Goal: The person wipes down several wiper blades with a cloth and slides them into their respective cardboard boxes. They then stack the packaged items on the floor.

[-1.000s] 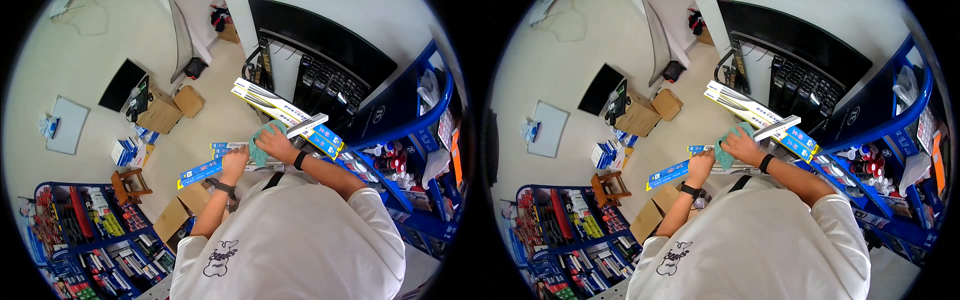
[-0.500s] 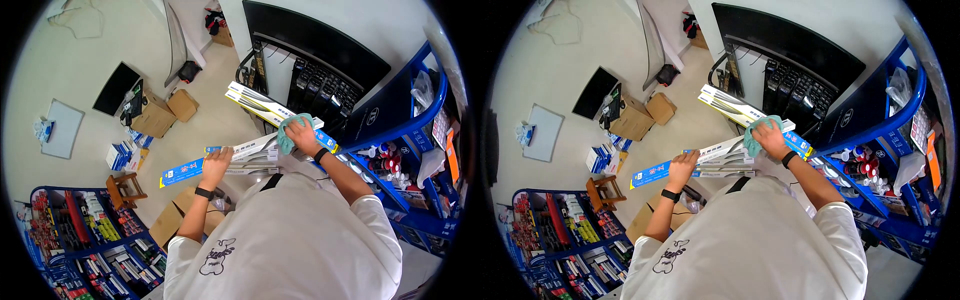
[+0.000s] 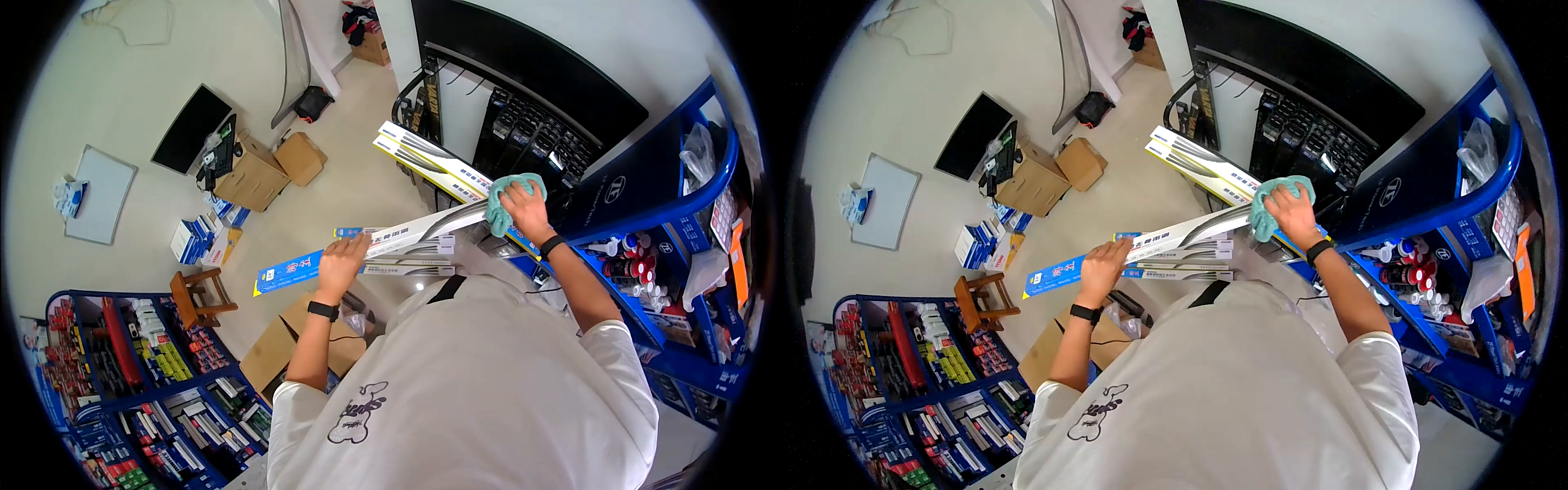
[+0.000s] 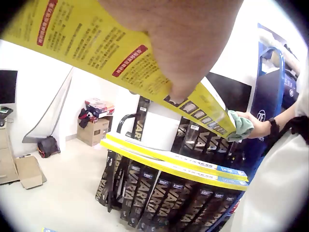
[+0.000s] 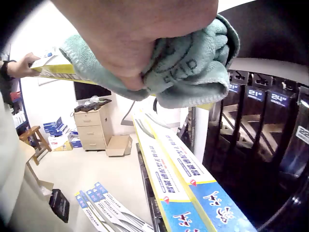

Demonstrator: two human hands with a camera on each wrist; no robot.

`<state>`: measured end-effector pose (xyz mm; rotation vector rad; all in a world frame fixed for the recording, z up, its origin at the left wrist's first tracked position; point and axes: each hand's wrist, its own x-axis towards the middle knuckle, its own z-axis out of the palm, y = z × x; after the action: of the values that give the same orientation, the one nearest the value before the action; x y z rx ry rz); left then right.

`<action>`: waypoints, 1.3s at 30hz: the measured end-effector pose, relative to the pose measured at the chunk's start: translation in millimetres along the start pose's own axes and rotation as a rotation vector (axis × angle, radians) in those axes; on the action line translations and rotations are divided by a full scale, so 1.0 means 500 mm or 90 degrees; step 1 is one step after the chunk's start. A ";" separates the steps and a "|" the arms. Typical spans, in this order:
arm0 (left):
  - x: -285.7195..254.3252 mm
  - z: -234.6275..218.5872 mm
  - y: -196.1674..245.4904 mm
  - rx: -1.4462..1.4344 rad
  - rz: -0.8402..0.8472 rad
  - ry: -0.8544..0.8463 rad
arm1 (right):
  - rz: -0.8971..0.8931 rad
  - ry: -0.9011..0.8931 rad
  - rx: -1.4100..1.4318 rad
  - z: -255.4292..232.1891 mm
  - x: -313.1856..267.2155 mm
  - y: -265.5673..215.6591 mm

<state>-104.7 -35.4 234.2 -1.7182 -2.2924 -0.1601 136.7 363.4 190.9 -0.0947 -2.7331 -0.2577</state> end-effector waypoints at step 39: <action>-0.001 0.134 -0.032 -0.189 0.055 -0.123 | 0.115 -0.073 0.088 -0.090 -0.178 -0.147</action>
<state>-129.8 -23.9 170.9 -2.0555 -2.4236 -0.3476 227.9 280.1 184.8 -0.3251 -2.8234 -0.0124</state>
